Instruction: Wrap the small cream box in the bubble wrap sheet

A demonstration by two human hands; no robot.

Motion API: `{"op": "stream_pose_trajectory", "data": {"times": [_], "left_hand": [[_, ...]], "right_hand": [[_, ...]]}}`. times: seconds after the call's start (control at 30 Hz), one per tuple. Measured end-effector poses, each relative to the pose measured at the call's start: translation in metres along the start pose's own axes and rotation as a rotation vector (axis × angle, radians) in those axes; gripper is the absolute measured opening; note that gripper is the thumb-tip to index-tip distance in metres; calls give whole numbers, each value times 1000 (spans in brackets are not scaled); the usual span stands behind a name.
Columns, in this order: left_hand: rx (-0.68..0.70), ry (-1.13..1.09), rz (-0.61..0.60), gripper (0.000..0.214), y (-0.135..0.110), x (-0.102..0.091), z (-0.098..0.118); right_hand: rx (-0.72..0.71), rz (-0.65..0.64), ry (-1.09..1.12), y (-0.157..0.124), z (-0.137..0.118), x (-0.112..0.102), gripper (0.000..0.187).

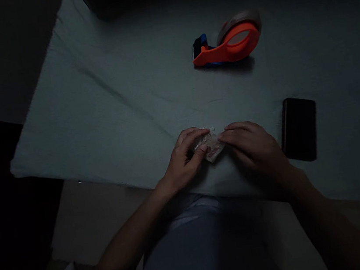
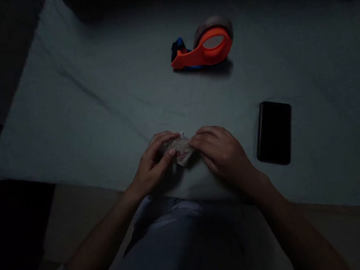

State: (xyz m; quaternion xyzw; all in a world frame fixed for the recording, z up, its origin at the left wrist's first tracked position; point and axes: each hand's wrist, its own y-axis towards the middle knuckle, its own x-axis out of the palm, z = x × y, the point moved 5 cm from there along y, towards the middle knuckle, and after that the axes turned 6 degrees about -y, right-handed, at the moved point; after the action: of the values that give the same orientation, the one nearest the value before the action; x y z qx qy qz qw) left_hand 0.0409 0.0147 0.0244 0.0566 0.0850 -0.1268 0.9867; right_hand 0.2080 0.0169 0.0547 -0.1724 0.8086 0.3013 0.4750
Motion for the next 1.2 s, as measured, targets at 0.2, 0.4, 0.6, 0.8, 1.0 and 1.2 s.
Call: {"op": "stream_pose_trajectory", "data": {"times": [0.2, 0.4, 0.6, 0.8, 1.0, 1.2], "left_hand": [[-168, -86, -81, 30, -3, 1, 4], [-306, -61, -167, 33, -10, 3, 12], [-298, -154, -292, 59, -17, 6, 14], [-34, -73, -231, 78, -9, 7, 3], [80, 162, -5, 67, -10, -1, 4], [-18, 163, 31, 63, -13, 5, 1]], "right_hand": [[17, -98, 65, 0, -13, -2, 20], [75, -31, 136, -3, -23, 4, 14], [492, 119, 350, -13, 3, 7, 13], [694, 297, 433, -9, 16, 4, 11], [646, 473, 341, -4, 24, 1, 22], [762, 149, 388, -21, 10, 22, 23]]}}
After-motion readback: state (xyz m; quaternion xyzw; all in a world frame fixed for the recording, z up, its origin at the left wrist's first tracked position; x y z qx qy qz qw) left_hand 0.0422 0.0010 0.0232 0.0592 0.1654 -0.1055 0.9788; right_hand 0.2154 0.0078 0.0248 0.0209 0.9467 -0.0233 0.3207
